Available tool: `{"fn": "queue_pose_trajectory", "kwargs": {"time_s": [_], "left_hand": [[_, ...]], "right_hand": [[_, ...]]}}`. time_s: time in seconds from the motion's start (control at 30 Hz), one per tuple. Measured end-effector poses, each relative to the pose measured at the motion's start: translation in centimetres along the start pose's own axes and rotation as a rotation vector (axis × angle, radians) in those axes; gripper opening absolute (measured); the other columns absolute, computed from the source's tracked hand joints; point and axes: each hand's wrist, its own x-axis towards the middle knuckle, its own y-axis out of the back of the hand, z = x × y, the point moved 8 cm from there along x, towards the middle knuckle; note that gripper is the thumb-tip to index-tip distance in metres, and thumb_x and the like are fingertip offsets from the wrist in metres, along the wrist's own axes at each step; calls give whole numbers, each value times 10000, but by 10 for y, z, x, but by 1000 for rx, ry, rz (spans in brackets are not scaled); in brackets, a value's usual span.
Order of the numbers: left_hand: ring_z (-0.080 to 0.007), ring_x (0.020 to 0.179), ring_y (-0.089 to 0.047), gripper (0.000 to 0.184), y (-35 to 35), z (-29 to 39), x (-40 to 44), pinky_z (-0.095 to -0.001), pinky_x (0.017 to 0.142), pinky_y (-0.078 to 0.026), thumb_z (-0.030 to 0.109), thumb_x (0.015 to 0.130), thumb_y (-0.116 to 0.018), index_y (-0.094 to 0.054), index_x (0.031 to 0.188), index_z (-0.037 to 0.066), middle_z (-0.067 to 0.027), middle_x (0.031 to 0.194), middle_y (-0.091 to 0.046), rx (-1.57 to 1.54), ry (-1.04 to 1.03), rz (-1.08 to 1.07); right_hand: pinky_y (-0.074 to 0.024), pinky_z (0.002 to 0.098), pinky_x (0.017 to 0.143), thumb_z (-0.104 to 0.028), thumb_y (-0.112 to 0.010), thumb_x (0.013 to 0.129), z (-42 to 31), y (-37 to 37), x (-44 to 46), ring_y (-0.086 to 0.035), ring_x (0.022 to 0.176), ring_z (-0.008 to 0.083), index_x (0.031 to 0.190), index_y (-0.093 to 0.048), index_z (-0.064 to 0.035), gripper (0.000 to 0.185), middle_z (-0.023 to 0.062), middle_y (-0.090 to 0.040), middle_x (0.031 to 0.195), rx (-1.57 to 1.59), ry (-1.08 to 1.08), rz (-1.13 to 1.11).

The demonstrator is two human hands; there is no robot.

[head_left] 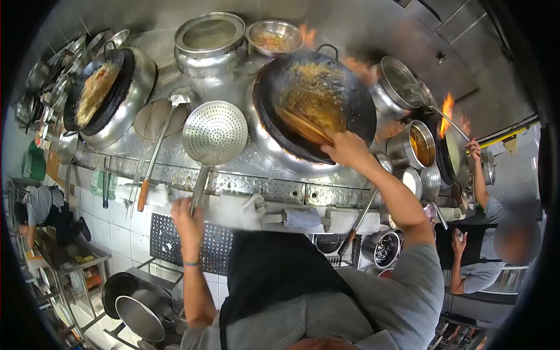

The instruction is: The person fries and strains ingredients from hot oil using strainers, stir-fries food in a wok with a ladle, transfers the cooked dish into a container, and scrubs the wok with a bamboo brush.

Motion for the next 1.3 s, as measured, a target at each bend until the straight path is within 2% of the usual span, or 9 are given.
{"fn": "queue_pose_trajectory", "kwargs": {"time_s": [0.2,0.37,0.47,0.6,0.8,0.93,1.03,1.17,1.3], "left_hand": [[-469,938,-656,493,-39,-44,-7,-478,793,-528,143,886,-639,-531,1320,-61,-312,1002,-663,-119,83,-215],[-498,911,-647,504,-35,-8,-37,-511,750,-525,148,927,-595,-468,1333,-124,-373,981,-635,2,107,-234],[-501,901,-656,497,-34,-2,-53,-492,746,-531,157,941,-583,-476,1310,-158,-395,951,-628,24,124,-204],[-520,905,-628,538,-51,-1,-52,-529,756,-507,168,940,-583,-428,1354,-140,-377,974,-624,-11,128,-260],[-344,812,-685,563,-20,6,-58,-410,699,-533,142,908,-657,-455,1363,-123,-263,925,-675,-100,146,-274],[-204,806,-677,576,-23,-21,-70,-323,699,-528,98,888,-668,-451,1381,-108,-195,854,-687,-356,325,-291],[-266,843,-687,559,-40,-12,-55,-341,735,-526,73,897,-636,-436,1383,-115,-233,904,-680,-225,264,-300],[-467,984,-625,548,-47,-14,-51,-474,863,-492,88,913,-581,-413,1395,-114,-335,1100,-620,-93,44,-169],[-473,1037,-597,520,-23,-19,-67,-495,920,-464,104,917,-581,-448,1367,-119,-347,1127,-606,-83,44,-135]], "right_hand": [[-567,466,842,-393,-669,859,50,-2,90,-691,969,392,1083,-686,-42,416,194,-711,1044,66,-273,150],[-563,479,834,-362,-683,861,-2,-6,21,-688,976,392,1198,-619,-56,460,219,-703,997,60,32,85],[-564,487,825,-348,-678,864,33,-2,-2,-695,978,376,1170,-640,-59,423,214,-705,992,-199,-50,-85],[-585,445,787,-213,-587,887,76,-7,85,-720,937,317,1052,-675,-34,259,190,-719,967,-121,-225,170],[-583,452,733,-312,-654,868,13,-10,7,-719,861,348,1223,-580,-23,464,184,-717,909,-145,79,96],[-575,458,771,-249,-611,892,103,-12,-6,-712,932,341,1127,-645,-55,307,144,-719,1008,-361,-163,-40],[-596,366,641,-179,-507,946,121,1,59,-737,836,251,1008,-658,-73,195,135,-729,879,-397,-158,372],[-590,429,717,-282,-589,923,55,-29,87,-727,834,329,1164,-618,-54,334,156,-723,875,-232,-100,271],[-570,494,763,-388,-656,896,48,-11,2,-713,877,370,1246,-578,-105,457,195,-711,893,-136,-80,59]]}}
